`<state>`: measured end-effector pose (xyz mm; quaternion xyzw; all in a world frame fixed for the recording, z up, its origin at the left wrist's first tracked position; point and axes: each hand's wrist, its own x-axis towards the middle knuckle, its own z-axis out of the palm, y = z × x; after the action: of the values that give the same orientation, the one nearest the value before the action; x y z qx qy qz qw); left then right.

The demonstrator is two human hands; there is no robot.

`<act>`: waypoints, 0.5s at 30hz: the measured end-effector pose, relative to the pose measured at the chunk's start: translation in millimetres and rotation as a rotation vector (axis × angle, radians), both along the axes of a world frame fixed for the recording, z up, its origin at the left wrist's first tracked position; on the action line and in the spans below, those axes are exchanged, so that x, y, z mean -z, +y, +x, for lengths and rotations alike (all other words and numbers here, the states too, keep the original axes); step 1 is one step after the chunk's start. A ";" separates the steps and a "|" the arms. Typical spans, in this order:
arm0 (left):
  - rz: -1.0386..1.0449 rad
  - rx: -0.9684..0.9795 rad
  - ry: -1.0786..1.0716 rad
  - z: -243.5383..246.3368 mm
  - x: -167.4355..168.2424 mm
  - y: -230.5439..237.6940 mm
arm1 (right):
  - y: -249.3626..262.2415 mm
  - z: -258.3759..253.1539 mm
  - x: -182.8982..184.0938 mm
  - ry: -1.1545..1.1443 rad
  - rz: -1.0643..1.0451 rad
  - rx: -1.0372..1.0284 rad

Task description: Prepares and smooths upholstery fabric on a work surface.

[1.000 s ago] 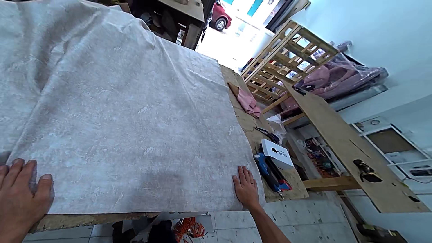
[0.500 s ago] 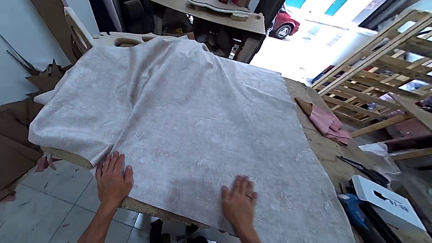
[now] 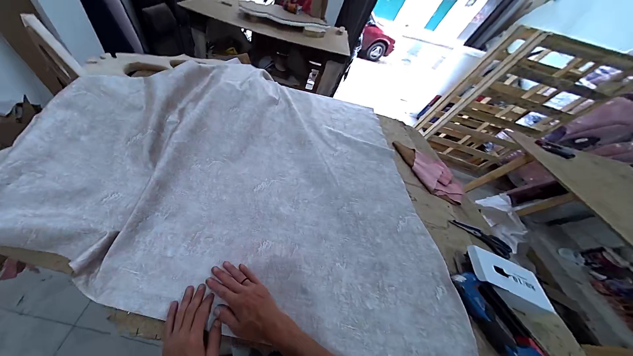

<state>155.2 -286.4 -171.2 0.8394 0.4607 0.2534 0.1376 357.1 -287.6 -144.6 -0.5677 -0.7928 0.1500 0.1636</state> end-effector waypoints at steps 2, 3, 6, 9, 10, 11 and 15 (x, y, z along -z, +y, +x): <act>0.068 -0.026 0.033 2.6 17.0 -7.7 | 21.9 32.9 8.2 -0.144 -0.014 -0.065; 0.111 -0.046 0.038 2.5 22.7 -6.9 | 41.6 54.5 12.4 -0.189 -0.002 -0.087; 0.209 -0.096 0.051 2.9 33.0 -7.2 | 116.1 122.4 17.4 -0.266 0.037 -0.122; 0.238 -0.131 0.067 5.3 34.9 -5.9 | 191.7 182.0 22.3 -0.256 0.073 -0.111; 0.238 -0.141 0.069 5.8 34.5 -6.4 | 212.3 198.8 23.5 -0.252 0.083 -0.102; 0.234 -0.148 0.072 6.2 33.4 -6.9 | 231.4 214.4 24.3 -0.255 0.087 -0.092; 0.255 -0.182 0.066 8.2 33.2 -8.4 | 292.1 264.3 18.3 -0.280 0.051 0.024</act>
<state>163.4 -294.8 -204.4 0.8126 0.5034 0.2936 -0.0088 621.4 4.6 -162.9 -0.5882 -0.8045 0.0471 0.0678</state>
